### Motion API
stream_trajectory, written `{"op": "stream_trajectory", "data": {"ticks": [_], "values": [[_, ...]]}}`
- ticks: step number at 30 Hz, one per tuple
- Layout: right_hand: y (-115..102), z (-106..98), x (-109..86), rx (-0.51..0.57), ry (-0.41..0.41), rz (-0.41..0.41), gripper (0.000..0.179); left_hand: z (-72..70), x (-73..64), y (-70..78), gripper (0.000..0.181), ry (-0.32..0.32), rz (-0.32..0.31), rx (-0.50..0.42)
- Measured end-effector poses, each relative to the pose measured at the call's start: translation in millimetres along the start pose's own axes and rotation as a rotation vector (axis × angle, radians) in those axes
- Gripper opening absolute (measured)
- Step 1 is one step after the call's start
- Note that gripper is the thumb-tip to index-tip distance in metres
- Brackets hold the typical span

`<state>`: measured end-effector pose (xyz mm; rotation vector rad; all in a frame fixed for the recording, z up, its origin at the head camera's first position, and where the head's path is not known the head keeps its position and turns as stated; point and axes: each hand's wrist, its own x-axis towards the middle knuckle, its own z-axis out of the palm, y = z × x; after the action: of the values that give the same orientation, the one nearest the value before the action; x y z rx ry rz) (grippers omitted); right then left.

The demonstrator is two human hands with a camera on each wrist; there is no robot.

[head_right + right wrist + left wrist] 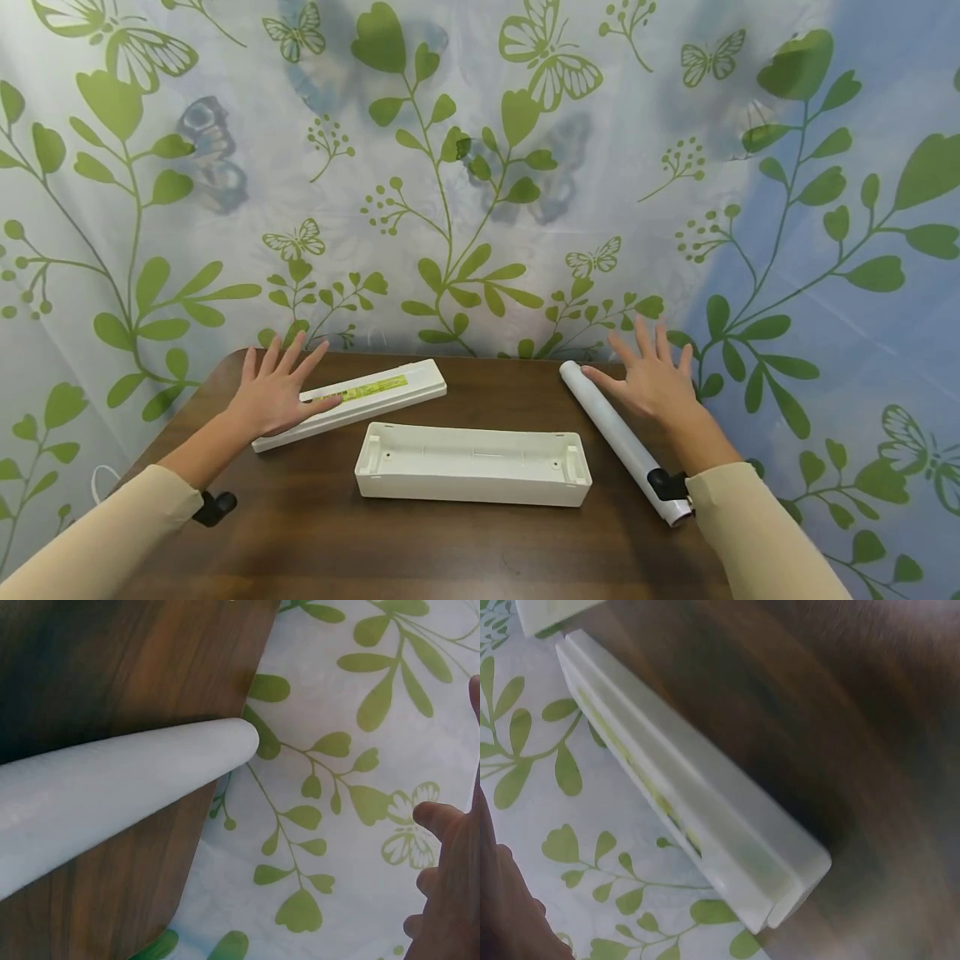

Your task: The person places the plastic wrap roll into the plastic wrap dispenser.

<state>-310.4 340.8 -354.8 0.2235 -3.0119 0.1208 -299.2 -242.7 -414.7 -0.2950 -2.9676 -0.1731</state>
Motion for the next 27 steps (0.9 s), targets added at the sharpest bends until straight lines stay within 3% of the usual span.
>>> {"op": "stream_trajectory", "data": {"ticks": [6,16,27], "values": [[-3.4,8.0,-9.3,-0.021,0.024,-0.01,0.095,13.3,-7.9,7.8,0.102,0.012,0.033,-0.059],[-11.4,21.8,-25.9,0.039,0.073,-0.033,0.093,29.5,-17.4,19.9,0.099,0.053,0.08,-0.12],[-3.4,46.9,-39.1,0.097,0.144,-0.039,0.086,42.2,-20.3,29.8,0.098,0.096,0.148,-0.189]]}}
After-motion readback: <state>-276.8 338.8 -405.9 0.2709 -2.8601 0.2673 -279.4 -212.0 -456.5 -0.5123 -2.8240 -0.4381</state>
